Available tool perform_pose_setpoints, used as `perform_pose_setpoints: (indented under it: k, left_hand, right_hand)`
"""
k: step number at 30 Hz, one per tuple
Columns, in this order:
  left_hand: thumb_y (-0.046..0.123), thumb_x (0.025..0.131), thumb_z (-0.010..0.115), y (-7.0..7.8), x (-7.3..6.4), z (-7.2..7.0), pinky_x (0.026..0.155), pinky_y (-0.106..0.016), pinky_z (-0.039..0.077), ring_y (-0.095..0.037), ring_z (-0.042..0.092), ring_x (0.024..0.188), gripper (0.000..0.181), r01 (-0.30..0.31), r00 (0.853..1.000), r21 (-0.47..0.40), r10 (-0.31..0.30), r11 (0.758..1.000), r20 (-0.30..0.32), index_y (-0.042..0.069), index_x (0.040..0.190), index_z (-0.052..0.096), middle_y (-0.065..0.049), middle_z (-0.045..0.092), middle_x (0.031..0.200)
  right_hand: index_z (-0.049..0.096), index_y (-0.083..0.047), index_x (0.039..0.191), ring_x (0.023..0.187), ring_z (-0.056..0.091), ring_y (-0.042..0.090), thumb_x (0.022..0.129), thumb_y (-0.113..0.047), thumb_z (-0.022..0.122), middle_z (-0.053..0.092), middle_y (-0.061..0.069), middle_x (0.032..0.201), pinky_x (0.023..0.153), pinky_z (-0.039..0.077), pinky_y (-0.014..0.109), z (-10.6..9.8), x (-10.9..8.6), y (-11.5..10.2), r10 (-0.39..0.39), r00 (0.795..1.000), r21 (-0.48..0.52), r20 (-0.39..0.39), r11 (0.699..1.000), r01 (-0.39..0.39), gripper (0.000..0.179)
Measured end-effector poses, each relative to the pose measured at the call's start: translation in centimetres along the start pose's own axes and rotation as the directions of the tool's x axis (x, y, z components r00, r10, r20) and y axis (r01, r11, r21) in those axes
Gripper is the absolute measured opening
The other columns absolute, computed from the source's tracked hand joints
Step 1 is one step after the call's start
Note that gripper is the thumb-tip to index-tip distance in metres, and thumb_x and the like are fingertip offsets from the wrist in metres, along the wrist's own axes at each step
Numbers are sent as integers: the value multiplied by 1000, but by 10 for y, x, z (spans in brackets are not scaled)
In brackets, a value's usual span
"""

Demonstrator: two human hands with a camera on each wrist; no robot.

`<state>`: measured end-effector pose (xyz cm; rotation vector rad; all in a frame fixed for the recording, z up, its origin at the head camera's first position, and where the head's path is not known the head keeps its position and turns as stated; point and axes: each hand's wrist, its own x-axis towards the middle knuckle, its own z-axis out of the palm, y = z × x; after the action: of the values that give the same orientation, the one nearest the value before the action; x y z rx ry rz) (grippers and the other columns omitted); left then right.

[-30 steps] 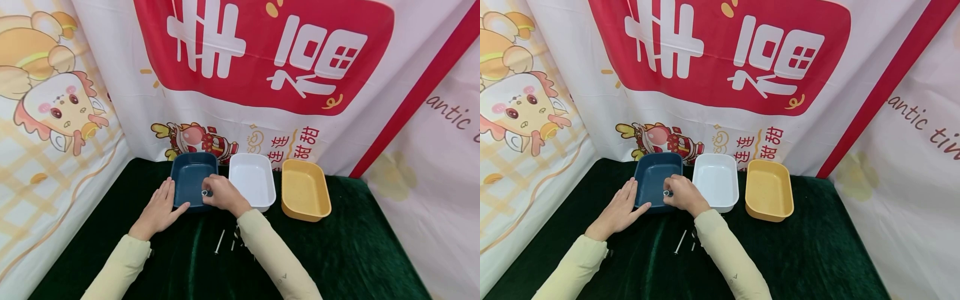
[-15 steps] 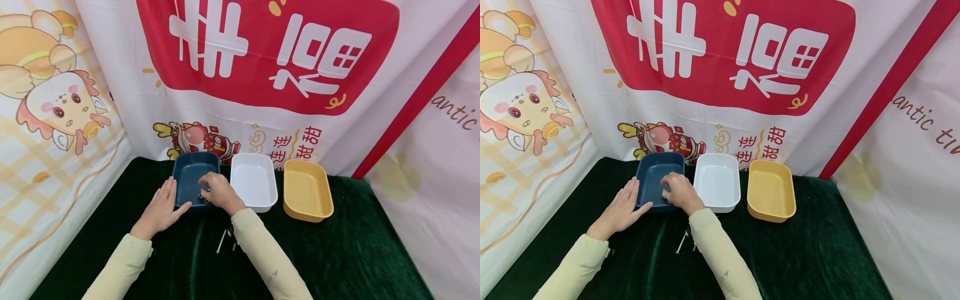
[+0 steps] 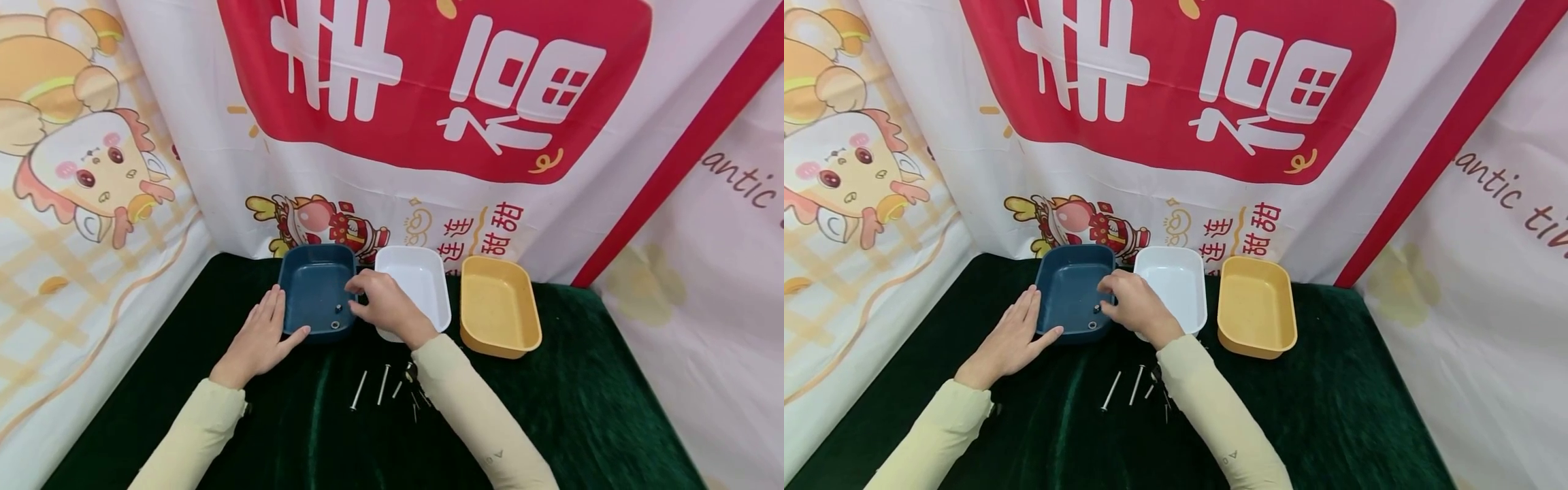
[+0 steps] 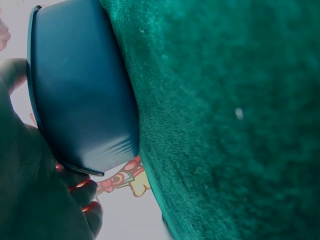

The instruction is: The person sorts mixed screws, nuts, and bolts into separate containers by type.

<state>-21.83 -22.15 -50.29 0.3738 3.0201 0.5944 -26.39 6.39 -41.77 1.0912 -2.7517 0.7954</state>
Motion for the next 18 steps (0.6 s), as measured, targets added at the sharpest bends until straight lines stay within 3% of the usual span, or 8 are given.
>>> perform_pose_setpoints:
  k: [6, 12, 18]
  left_hand:
    - [74, 103, 40, -2, 0, 1, 131, -67, 11, -47, 4, 164, 109, 3, 1000, 0, -3, 1000, 0, -5, 167, 2, -24, -2, 177]
    - [72, 103, 42, -3, 0, 2, 131, -67, 10, -46, 4, 165, 108, 10, 1000, -1, -10, 1000, -1, -5, 167, 2, -23, -2, 178]
    - [72, 103, 43, -3, 1, 2, 131, -67, 11, -46, 4, 165, 108, 3, 1000, -9, -3, 1000, -4, -5, 167, 2, -23, -2, 178]
  right_hand:
    - [77, -8, 116, 102, 73, 18, 96, -16, 78, 76, 6, 111, 95, 62, 33, -25, -26, -5, -65, 998, -71, -2, 995, 65, 21]
    - [76, -10, 118, 103, 73, 18, 97, -21, 79, 76, 5, 113, 97, 62, 35, -44, -56, -5, -40, 998, -111, 42, 993, 44, 25]
    - [76, -11, 115, 101, 74, 18, 94, -22, 82, 77, 4, 111, 94, 63, 34, -57, -90, 1, -43, 998, -144, 37, 988, 48, 25]
